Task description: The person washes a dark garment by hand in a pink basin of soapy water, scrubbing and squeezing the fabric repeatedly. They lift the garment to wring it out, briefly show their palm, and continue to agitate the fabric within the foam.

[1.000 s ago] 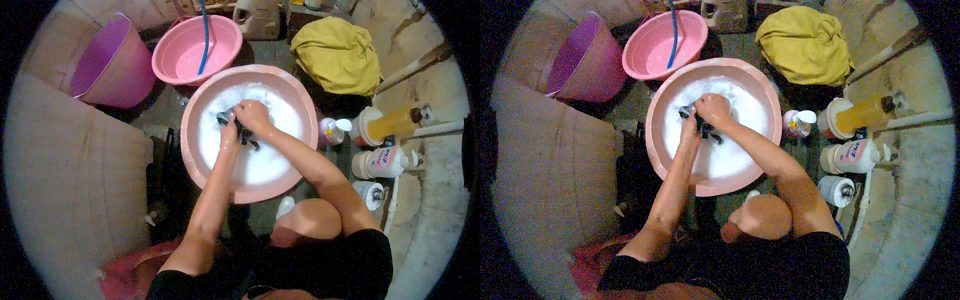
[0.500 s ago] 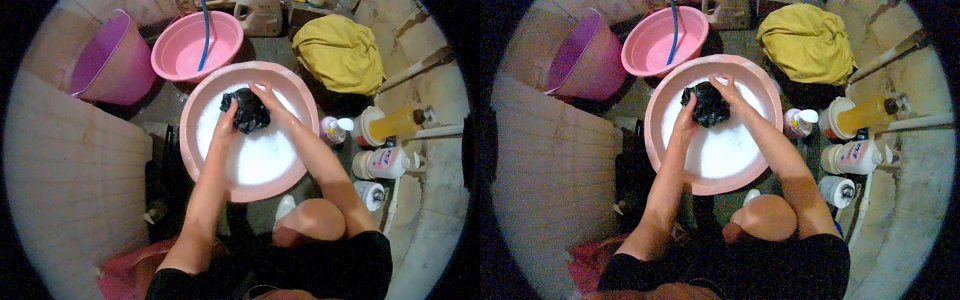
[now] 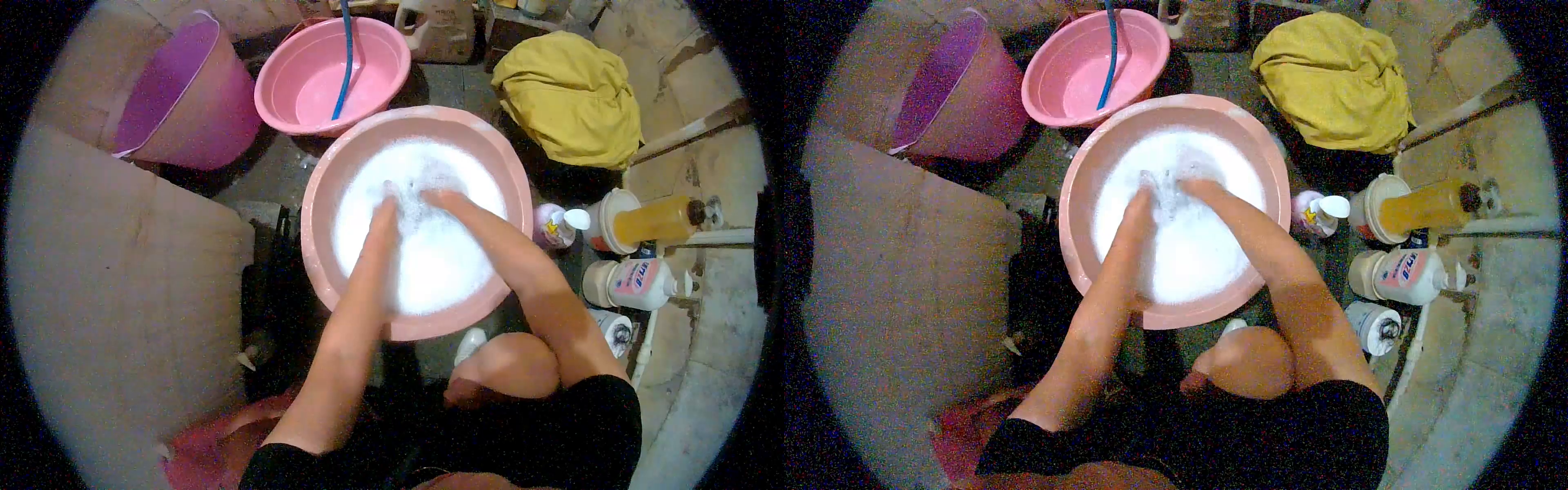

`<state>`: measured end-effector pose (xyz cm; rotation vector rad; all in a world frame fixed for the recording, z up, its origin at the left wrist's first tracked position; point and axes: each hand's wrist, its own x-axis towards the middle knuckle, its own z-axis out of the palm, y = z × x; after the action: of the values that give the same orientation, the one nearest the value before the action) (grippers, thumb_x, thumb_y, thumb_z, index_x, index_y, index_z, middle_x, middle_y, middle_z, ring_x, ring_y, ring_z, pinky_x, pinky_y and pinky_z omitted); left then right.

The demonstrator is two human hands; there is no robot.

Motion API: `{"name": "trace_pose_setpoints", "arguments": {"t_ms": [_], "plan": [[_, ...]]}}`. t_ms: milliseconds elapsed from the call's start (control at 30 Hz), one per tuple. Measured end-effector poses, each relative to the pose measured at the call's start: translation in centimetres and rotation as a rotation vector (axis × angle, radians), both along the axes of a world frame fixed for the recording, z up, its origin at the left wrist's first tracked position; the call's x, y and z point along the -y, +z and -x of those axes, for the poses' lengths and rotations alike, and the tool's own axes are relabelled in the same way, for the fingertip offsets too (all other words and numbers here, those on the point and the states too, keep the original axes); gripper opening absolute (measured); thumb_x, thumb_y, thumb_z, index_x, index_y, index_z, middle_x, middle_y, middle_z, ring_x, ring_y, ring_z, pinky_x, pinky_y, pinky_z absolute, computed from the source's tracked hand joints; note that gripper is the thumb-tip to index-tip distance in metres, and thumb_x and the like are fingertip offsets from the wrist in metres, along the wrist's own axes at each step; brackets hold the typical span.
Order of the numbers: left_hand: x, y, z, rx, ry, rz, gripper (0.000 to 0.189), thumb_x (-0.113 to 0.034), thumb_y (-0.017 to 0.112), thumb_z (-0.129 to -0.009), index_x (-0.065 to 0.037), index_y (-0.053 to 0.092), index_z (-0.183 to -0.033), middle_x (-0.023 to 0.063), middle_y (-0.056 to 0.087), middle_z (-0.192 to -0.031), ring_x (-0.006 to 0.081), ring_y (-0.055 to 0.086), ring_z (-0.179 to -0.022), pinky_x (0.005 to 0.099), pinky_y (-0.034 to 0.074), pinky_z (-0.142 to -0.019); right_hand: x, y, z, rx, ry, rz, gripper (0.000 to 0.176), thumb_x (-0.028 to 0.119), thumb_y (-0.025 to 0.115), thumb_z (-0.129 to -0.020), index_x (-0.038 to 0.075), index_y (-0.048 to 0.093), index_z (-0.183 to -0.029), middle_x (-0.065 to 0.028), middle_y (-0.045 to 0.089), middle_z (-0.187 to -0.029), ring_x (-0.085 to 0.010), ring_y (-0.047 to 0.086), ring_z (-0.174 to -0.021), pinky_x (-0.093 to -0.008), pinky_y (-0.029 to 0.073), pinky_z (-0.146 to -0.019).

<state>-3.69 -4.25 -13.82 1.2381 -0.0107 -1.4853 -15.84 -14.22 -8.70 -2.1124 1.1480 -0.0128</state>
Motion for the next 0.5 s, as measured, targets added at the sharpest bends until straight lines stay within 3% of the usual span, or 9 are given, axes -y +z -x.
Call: {"name": "trace_pose_setpoints", "arguments": {"t_ms": [67, 133, 167, 200, 300, 367, 500], "plan": [[-0.3, 4.2, 0.2, -0.128, 0.068, 0.124, 0.055, -0.051, 0.047, -0.09, -0.007, 0.051, -0.123, 0.0114, 0.054, -0.121, 0.0267, 0.052, -0.11, 0.0394, 0.041, -0.095, -1.9, 5.7, -0.3, 0.161, -0.086, 0.07, 0.032, 0.017, 0.062, -0.08, -0.001, 0.056, -0.106, -0.0162, 0.058, -0.11, -0.0299, 0.057, -0.101, -0.0341, 0.045, -0.085], [-1.1, 9.0, 0.5, -0.187, 0.085, 0.259, 0.064, -0.06, 0.043, -0.088, -0.01, 0.046, -0.128, 0.0076, 0.052, -0.122, 0.0238, 0.049, -0.111, 0.0398, 0.04, -0.096, -4.5, 7.7, -0.4, 0.388, -0.061, 0.165, 0.031, 0.017, 0.063, -0.079, 0.0, 0.056, -0.104, -0.0164, 0.058, -0.108, -0.0306, 0.057, -0.099, -0.0344, 0.045, -0.084], [-1.8, 11.9, 0.9, -0.202, 0.113, 0.408, 0.063, -0.061, 0.044, -0.087, -0.009, 0.05, -0.122, 0.0078, 0.055, -0.116, 0.0225, 0.052, -0.107, 0.0383, 0.043, -0.093, -5.8, 8.9, -0.4, 0.621, -0.049, 0.268, 0.031, 0.017, 0.064, -0.078, 0.0, 0.056, -0.102, -0.0165, 0.058, -0.106, -0.0313, 0.057, -0.097, -0.0348, 0.045, -0.083], [-1.7, 12.8, 0.5, -0.194, 0.157, 0.343, 0.059, -0.059, 0.045, -0.088, -0.009, 0.052, -0.117, 0.0065, 0.057, -0.11, 0.0196, 0.055, -0.101, 0.0353, 0.046, -0.087, -7.0, 11.1, -0.3, 0.667, -0.002, 0.26, 0.028, 0.018, 0.065, -0.077, 0.0, 0.057, -0.096, -0.0152, 0.058, -0.099, -0.0313, 0.055, -0.099, -0.0364, 0.043, -0.087], [-1.4, 15.0, 0.3, -0.14, 0.157, 0.475, 0.051, -0.055, 0.047, -0.088, -0.01, 0.055, -0.11, 0.0055, 0.06, -0.101, 0.0188, 0.059, -0.093, 0.0332, 0.05, -0.08, -8.5, 13.4, -0.3, 0.663, 0.046, 0.37, 0.036, 0.026, 0.068, -0.075, 0.003, 0.056, -0.101, -0.0156, 0.054, -0.101, -0.0348, 0.05, -0.102, -0.0411, 0.04, -0.091], [-1.2, 16.7, 1.2, -0.081, 0.148, 0.526, 0.048, -0.051, 0.051, -0.089, -0.008, 0.054, -0.11, 0.0048, 0.06, -0.099, 0.017, 0.059, -0.091, 0.031, 0.051, -0.078, -9.1, 14.3, -0.5, 0.681, -0.132, 0.667, 0.054, 0.034, 0.07, -0.075, 0.004, 0.049, -0.113, -0.0159, 0.049, -0.106, -0.0344, 0.048, -0.102, -0.0408, 0.036, -0.096], [-1.4, 20.6, 3.4, 0.123, 0.329, 0.576, 0.037, -0.033, 0.056, -0.091, -0.002, 0.055, -0.111, 0.0056, 0.059, -0.101, 0.0141, 0.057, -0.09, 0.0289, 0.047, -0.078, -9.5, 16.4, -0.7, 0.919, -0.262, 0.381, 0.07, 0.048, 0.068, -0.076, 0.002, 0.04, -0.122, -0.0181, 0.046, -0.118, -0.0314, 0.048, -0.109, -0.0398, 0.037, -0.096]]}}
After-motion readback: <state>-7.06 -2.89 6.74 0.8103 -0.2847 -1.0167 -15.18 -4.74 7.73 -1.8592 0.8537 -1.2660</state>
